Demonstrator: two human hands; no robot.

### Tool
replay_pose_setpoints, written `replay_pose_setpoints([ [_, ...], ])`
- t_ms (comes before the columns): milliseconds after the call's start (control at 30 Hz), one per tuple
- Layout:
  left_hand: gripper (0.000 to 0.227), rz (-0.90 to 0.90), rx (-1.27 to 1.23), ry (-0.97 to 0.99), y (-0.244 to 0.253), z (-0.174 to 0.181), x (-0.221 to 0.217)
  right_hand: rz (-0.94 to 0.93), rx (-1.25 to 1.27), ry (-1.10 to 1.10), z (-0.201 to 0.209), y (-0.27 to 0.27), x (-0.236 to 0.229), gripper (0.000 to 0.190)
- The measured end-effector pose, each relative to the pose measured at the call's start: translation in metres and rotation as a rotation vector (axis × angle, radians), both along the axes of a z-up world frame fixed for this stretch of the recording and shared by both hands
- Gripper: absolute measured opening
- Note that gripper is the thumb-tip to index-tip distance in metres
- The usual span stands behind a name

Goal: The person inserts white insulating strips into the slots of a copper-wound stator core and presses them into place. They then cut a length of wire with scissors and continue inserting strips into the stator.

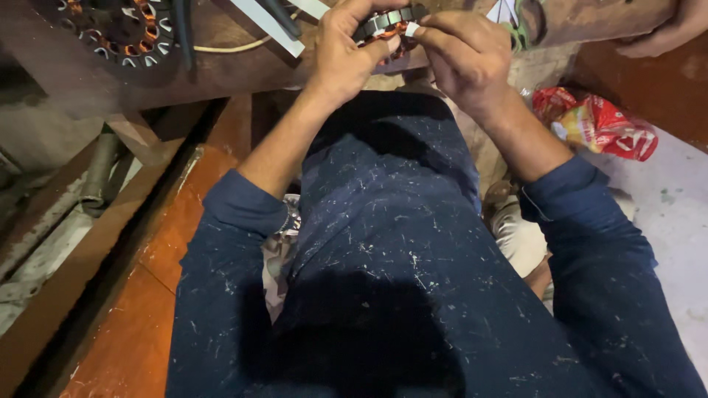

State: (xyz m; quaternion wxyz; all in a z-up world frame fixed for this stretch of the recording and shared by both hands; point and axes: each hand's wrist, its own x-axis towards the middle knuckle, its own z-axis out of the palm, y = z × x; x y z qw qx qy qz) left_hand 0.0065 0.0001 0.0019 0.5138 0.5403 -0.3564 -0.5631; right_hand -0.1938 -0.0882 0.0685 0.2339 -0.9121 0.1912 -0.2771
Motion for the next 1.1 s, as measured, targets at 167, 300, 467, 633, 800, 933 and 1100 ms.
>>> replay_pose_setpoints([
  [167,0.034,0.014,-0.140,-0.148,-0.001,0.009,0.002,0.028,0.237,0.008,0.007,-0.009,-0.001,0.015],
  [300,0.032,0.050,-0.417,-0.383,-0.001,0.020,0.006,-0.052,0.298,-0.014,0.007,-0.004,0.003,0.018],
  [467,0.026,-0.041,-0.041,-0.073,-0.001,0.007,0.005,-0.045,0.127,-0.001,0.009,0.002,0.008,0.015],
  [633,0.027,0.088,-0.335,-0.492,0.004,-0.015,-0.004,0.045,0.034,0.009,0.022,-0.007,0.012,0.017],
  [800,0.022,0.058,-0.233,-0.329,0.007,-0.018,-0.008,0.071,0.078,0.026,0.036,-0.010,0.020,0.022],
  [933,0.019,0.015,-0.210,-0.333,0.004,-0.015,-0.008,0.030,-0.130,0.104,0.042,-0.007,0.025,0.023],
  [1100,0.021,-0.067,-0.205,-0.338,0.001,-0.016,0.002,0.086,0.024,0.105,0.034,-0.014,0.023,0.016],
])
